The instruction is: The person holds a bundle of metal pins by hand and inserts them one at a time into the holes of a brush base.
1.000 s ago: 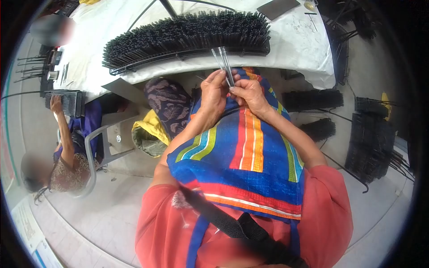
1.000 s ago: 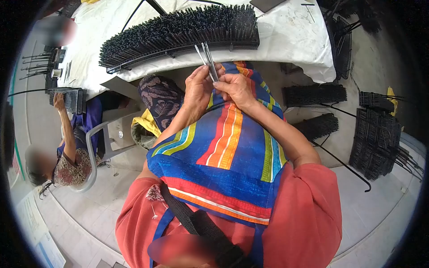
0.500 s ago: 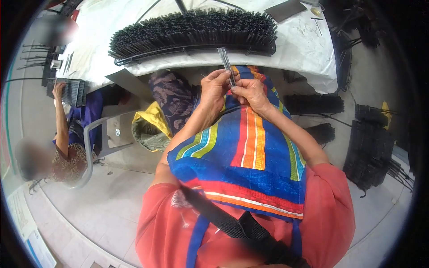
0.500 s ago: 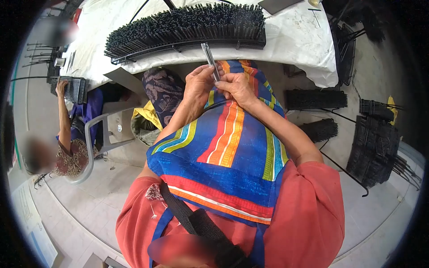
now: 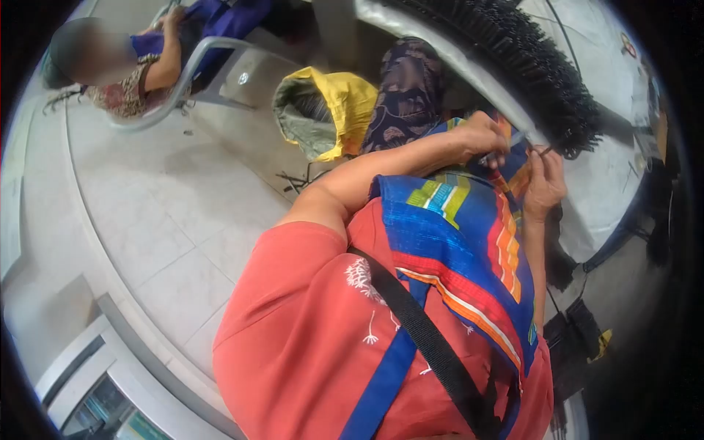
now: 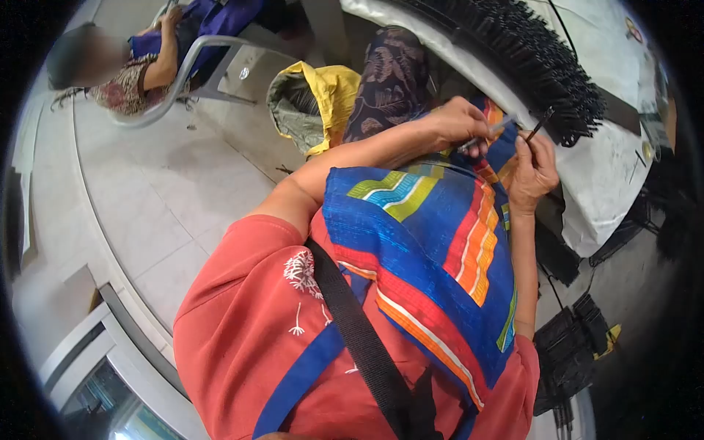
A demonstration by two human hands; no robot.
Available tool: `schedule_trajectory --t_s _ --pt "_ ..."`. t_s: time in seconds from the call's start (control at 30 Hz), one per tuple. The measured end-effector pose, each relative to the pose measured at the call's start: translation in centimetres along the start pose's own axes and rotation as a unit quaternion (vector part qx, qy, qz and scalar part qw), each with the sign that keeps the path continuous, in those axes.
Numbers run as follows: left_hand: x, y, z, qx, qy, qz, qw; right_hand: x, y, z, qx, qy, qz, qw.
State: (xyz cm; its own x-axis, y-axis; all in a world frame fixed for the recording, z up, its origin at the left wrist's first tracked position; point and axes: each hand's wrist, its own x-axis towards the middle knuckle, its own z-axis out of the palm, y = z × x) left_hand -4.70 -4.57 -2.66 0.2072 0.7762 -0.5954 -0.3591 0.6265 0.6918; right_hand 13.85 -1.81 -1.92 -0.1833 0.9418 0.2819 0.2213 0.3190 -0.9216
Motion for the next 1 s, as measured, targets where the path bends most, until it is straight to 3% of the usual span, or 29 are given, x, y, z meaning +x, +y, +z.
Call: schedule_trajectory --t_s 0.13,0.2,0.27,0.33,0.37,0.47,0.5,0.53,0.57,0.63,0.67,0.7,0.73,0.8,0.97,1.0 --pt "-1.3 0.6 -0.5 -0.003 -0.103 -0.015 0.995 2.0 -1.9 -0.5 -0.094 -0.066 -0.067 0.991" --pt "-2.2 1.6 -1.0 0.016 -0.102 -0.019 0.994 2.5 -2.4 -1.2 -0.232 -0.160 -0.158 0.946" --pt "-2.2 1.5 -2.2 0.046 -0.122 -0.035 0.991 2.0 -2.4 -1.3 -0.232 -0.185 -0.126 0.947" --pt "-2.6 0.8 -3.2 0.019 -0.159 -0.059 0.985 0.9 -2.0 -1.4 -0.132 -0.253 -0.008 0.958" --pt "-2.0 0.1 -3.7 0.000 -0.190 -0.090 0.978 0.4 -1.9 -1.3 -0.141 -0.257 -0.056 0.954" --pt "-0.9 -0.9 -4.6 -0.044 -0.249 -0.139 0.957 -1.3 -2.4 -1.3 -0.149 -0.272 0.027 0.950" --pt "-0.9 -0.8 -4.6 -0.045 -0.253 -0.139 0.956 -1.8 -2.2 -1.3 -0.151 -0.253 -0.008 0.956" --pt "-0.7 -0.1 -4.4 -0.049 -0.253 -0.201 0.945 -2.2 -2.2 -1.3 -0.140 -0.238 -0.015 0.961" --pt "0.4 -1.2 -5.1 -0.099 -0.286 -0.243 0.922 -2.6 -2.3 -1.6 -0.148 -0.237 0.020 0.960" --pt "0.7 -1.3 -5.3 -0.147 -0.288 -0.204 0.924 -3.9 -0.7 -2.0 -0.139 -0.178 0.036 0.973" --pt "1.2 -1.4 -5.4 -0.179 -0.268 -0.228 0.919 -4.7 0.4 -2.6 -0.084 -0.152 0.116 0.978" --pt "1.8 -1.8 -5.8 -0.195 -0.277 -0.188 0.922 -5.3 1.2 -3.3 -0.026 -0.121 0.192 0.974" --pt "2.0 -2.0 -6.0 -0.206 -0.243 -0.166 0.933 -5.6 1.6 -4.1 0.034 -0.077 0.247 0.965" --pt "3.3 -2.7 -6.9 -0.207 -0.200 -0.155 0.945 -5.6 2.7 -5.8 0.118 0.044 0.259 0.958" --pt "6.4 -5.5 -9.3 -0.275 -0.015 -0.148 0.950 -4.3 7.9 -11.1 0.191 0.266 0.315 0.891" --pt "6.7 -5.7 -9.3 -0.244 -0.028 -0.118 0.962 -3.8 9.2 -11.7 0.193 0.289 0.343 0.872"
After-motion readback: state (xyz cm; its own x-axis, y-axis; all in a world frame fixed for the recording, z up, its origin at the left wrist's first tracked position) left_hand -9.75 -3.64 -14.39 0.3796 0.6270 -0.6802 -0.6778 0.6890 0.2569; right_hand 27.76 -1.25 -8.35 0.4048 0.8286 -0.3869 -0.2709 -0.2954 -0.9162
